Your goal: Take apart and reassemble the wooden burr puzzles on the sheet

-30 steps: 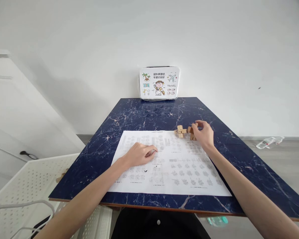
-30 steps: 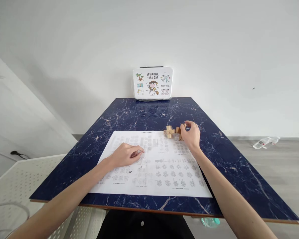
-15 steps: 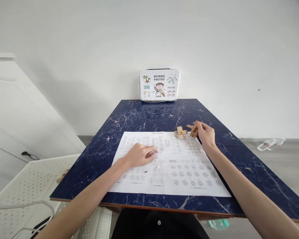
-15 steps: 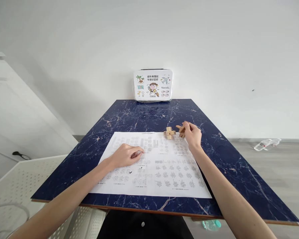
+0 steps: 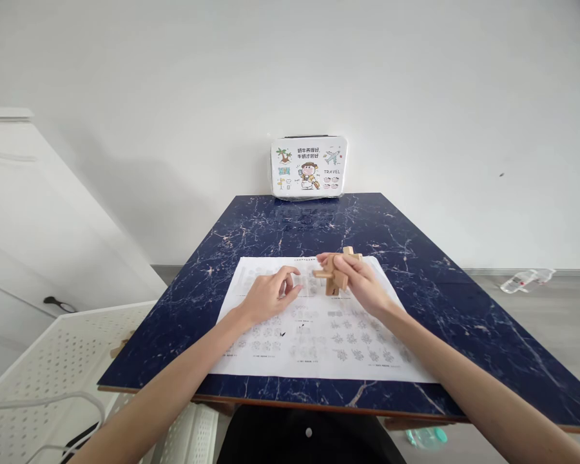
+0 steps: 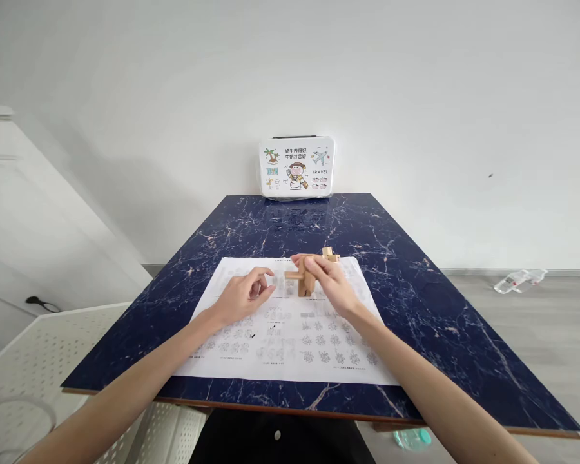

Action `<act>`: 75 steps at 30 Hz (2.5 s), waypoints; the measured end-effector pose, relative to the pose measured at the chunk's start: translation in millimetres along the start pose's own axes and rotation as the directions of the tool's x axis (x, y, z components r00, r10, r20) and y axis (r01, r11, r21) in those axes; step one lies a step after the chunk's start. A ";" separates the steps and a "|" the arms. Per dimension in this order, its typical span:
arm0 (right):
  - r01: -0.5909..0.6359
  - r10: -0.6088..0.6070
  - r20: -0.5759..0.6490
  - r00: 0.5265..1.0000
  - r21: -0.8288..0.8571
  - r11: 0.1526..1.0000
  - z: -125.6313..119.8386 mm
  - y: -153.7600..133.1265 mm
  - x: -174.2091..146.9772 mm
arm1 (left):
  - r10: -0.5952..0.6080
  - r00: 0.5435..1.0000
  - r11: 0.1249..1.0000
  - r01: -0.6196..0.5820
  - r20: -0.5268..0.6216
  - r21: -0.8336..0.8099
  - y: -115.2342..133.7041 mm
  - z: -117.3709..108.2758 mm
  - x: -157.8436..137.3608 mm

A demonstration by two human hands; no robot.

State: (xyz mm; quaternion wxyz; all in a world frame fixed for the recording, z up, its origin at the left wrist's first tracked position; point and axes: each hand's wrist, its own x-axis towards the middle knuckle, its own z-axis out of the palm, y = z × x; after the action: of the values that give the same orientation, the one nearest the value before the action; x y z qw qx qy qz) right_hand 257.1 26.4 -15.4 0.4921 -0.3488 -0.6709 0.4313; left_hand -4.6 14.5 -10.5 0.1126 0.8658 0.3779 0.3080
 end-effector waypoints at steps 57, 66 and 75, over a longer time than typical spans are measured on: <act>0.177 -0.116 0.148 0.982 -0.515 0.839 30.3 5.6 -17.9 | -0.026 0.995 0.936 0.059 0.099 -0.348 5.0 -10.7 9.1; 0.137 -0.087 0.129 0.988 -0.453 0.881 30.5 2.5 -15.9 | -0.034 0.998 0.937 0.048 0.045 -0.347 8.4 -7.4 8.4; -0.180 0.175 0.176 0.969 0.010 0.984 29.4 -9.1 -16.5 | 0.007 0.997 0.979 -0.024 -0.082 -0.202 4.6 -4.0 4.1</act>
State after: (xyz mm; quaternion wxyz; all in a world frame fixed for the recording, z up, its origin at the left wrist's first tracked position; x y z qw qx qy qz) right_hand 232.9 1.2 -17.2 0.3954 -0.3620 -0.6718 0.5112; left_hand -2.3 14.2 -3.6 0.1826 0.8394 0.3420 0.3808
